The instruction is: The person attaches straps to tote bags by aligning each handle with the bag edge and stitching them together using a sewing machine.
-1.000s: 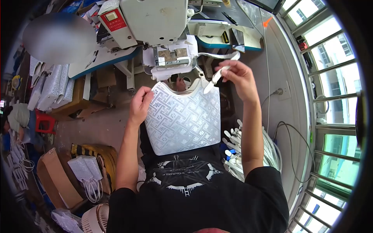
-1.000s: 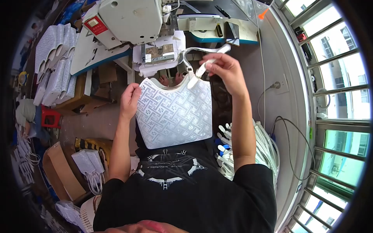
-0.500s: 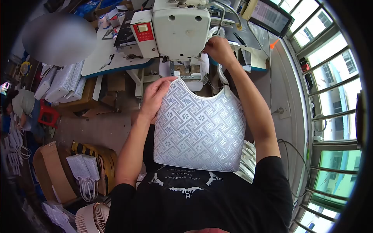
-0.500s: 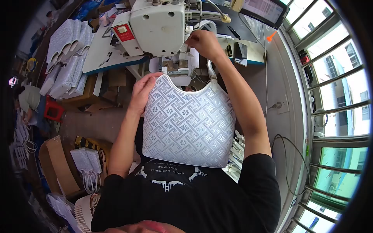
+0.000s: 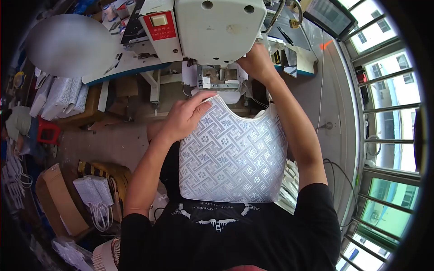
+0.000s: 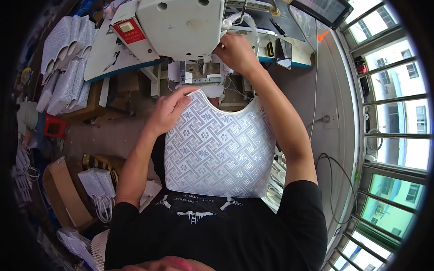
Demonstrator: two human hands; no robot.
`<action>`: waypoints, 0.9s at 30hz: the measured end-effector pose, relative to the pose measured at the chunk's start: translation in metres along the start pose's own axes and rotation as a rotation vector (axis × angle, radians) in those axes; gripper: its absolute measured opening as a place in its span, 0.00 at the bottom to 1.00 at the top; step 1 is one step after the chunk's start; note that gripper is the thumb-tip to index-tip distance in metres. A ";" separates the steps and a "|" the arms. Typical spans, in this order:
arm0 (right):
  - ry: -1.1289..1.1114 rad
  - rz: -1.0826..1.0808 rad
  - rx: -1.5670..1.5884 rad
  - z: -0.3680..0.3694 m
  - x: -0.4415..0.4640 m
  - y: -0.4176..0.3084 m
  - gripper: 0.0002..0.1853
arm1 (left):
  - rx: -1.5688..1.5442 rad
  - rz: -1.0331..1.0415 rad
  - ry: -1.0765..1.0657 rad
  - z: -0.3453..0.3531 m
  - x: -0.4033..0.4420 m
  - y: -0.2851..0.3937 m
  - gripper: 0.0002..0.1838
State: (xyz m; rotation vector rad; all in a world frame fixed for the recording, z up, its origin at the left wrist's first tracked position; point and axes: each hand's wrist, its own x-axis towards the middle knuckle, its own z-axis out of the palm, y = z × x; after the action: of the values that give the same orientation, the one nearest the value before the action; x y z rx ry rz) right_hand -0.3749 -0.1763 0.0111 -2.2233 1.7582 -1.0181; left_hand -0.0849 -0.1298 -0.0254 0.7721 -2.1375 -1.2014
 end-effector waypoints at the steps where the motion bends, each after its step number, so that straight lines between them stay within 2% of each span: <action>1: 0.038 -0.075 -0.075 0.006 -0.003 -0.001 0.07 | -0.003 -0.001 0.001 0.000 -0.001 0.002 0.19; 4: 0.041 -0.109 -0.027 0.015 -0.013 -0.012 0.08 | 0.340 0.186 -0.058 0.001 0.002 0.011 0.25; 5: 0.045 -0.125 -0.005 0.015 -0.014 -0.015 0.08 | 0.341 0.188 -0.055 0.000 0.004 0.015 0.25; 8: 0.071 -0.122 -0.018 0.014 -0.016 -0.024 0.12 | 0.479 0.013 -0.218 -0.006 0.009 0.031 0.28; 14: 0.067 -0.087 -0.068 0.013 -0.014 -0.022 0.14 | 0.523 0.147 -0.130 -0.002 0.003 0.015 0.28; 17: 0.073 -0.175 -0.071 0.011 -0.018 -0.019 0.15 | 0.578 0.184 -0.134 -0.001 0.002 0.012 0.28; 22: 0.085 -0.188 -0.119 0.011 -0.015 -0.015 0.16 | 0.615 0.083 -0.122 -0.001 0.008 0.019 0.28; 24: 0.040 -0.238 -0.057 0.007 -0.014 -0.017 0.12 | 0.630 0.015 -0.173 -0.002 0.011 0.021 0.29; 27: 0.001 -0.270 -0.012 0.003 -0.009 -0.015 0.11 | 0.598 0.028 -0.143 0.000 0.012 0.018 0.29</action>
State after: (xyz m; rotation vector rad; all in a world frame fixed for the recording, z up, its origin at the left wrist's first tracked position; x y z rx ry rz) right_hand -0.3616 -0.1641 0.0118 -2.5171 1.4947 -1.0589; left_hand -0.0969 -0.1309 -0.0068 0.9136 -2.6567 -0.6059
